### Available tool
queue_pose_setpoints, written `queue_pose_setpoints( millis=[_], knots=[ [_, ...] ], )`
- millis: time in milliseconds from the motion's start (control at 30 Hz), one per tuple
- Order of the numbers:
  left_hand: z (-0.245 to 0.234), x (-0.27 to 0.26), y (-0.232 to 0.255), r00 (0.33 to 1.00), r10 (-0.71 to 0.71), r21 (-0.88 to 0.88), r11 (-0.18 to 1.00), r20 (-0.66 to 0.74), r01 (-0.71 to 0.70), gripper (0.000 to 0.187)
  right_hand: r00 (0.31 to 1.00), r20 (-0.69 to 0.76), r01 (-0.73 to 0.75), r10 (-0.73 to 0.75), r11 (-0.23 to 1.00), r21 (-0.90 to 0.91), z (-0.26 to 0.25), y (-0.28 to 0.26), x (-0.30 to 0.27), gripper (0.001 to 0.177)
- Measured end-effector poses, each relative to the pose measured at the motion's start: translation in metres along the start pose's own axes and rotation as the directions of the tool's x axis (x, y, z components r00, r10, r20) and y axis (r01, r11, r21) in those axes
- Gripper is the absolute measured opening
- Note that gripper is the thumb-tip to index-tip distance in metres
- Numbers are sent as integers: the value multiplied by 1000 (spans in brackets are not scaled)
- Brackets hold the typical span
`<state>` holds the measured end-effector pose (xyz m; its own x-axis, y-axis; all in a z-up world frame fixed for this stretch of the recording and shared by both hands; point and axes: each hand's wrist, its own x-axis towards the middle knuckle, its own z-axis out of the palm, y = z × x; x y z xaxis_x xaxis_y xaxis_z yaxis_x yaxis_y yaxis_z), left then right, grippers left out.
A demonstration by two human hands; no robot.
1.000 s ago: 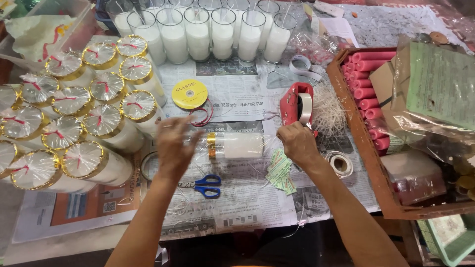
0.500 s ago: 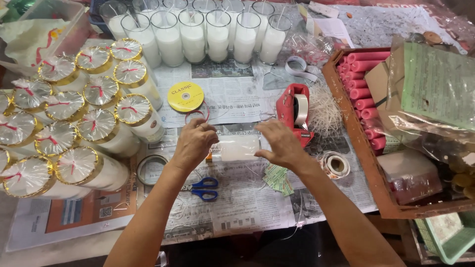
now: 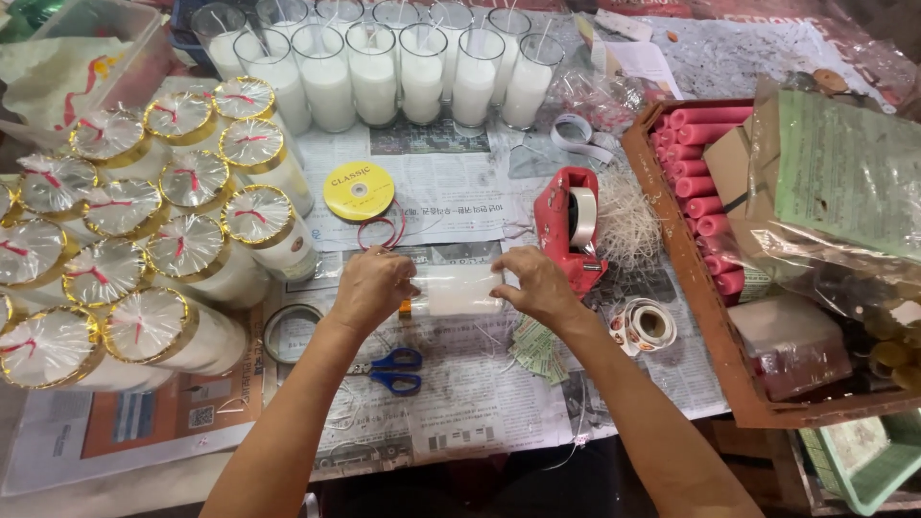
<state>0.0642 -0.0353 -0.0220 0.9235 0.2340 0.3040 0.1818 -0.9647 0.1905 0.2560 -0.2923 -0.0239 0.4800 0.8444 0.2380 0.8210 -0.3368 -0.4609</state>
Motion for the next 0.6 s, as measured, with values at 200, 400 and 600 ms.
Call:
queue_pose_setpoints(
  millis=[200,400,600],
  knots=[
    [-15,-3,10,997,5,-38,999,-72,-7,12,999,-15,-48,51,986,159,-19,-7,-4,19],
    [-12,-9,8,996,7,-40,999,-84,-11,11,994,-4,-105,106,985,135,-37,-14,-8,8],
    [-16,-15,9,994,42,-51,998,-101,-47,10,995,99,-1,1,1000,1,-21,-21,0,56]
  ],
)
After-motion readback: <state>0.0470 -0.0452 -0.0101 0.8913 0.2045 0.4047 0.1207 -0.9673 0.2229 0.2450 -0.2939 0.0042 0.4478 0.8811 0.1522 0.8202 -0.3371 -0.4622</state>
